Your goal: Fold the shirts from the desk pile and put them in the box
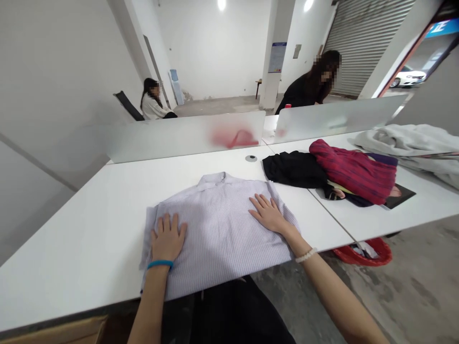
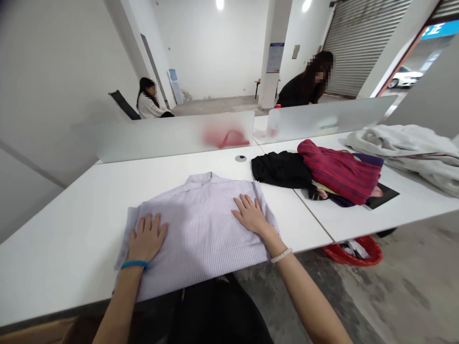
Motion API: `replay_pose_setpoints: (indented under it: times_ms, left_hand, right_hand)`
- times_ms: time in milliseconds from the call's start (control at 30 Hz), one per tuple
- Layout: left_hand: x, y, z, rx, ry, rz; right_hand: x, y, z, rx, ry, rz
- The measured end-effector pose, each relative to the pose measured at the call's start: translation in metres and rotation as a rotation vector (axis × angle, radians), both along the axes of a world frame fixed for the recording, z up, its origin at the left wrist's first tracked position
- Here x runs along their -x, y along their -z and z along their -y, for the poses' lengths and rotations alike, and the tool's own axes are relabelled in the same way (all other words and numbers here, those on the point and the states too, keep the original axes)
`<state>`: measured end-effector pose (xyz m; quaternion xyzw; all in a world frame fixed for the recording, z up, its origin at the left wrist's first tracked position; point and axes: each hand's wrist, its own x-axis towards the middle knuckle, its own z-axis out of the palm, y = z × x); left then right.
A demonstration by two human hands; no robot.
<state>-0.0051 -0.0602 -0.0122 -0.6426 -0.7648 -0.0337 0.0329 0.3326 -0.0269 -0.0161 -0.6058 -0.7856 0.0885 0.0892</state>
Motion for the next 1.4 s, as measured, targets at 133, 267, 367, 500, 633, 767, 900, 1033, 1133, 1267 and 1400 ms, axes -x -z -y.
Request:
replay_pose_setpoints:
  times_ms: [133, 267, 367, 500, 633, 767, 900, 1033, 1133, 1267, 1400]
  left_hand:
    - [-0.004, -0.005, 0.022, -0.166, 0.037, 0.012]
    - [-0.035, -0.009, 0.067, -0.419, 0.376, 0.09]
    - [-0.076, -0.002, 0.106, -0.388, 0.773, 0.073]
    - [-0.116, 0.01, 0.125, -0.301, 0.957, -0.055]
    - [-0.117, 0.015, 0.109, -0.247, 0.929, -0.064]
    - [-0.107, 0.012, 0.1, -0.2, 0.955, -0.014]
    - [-0.096, 0.006, 0.105, -0.145, 0.963, 0.116]
    - [-0.08, -0.001, 0.112, -0.043, 0.976, 0.229]
    - [-0.074, -0.01, 0.11, 0.062, 1.024, 0.232]
    - [-0.087, -0.034, 0.079, 0.113, 0.999, 0.246]
    - [-0.111, -0.046, 0.01, 0.08, 0.811, 0.189]
  right_hand:
    - [-0.014, -0.012, 0.026, -0.093, -0.035, -0.262]
    - [-0.041, -0.021, 0.081, -0.327, 0.259, -0.742]
    - [-0.062, -0.006, 0.134, -0.455, 0.658, -1.032]
    - [-0.065, 0.027, 0.186, -0.3, 0.79, -1.16]
    - [-0.034, 0.039, 0.198, 0.076, 0.652, -1.291]
    - [0.002, 0.031, 0.184, 0.216, 0.547, -1.482]
    - [0.014, 0.023, 0.175, 0.26, 0.674, -1.623]
    - [0.01, 0.012, 0.178, 0.222, 0.885, -1.685]
    - [0.012, 0.004, 0.174, 0.103, 0.984, -1.698]
    - [0.024, -0.002, 0.165, -0.079, 0.966, -1.696]
    - [0.037, -0.005, 0.16, -0.188, 0.945, -1.717]
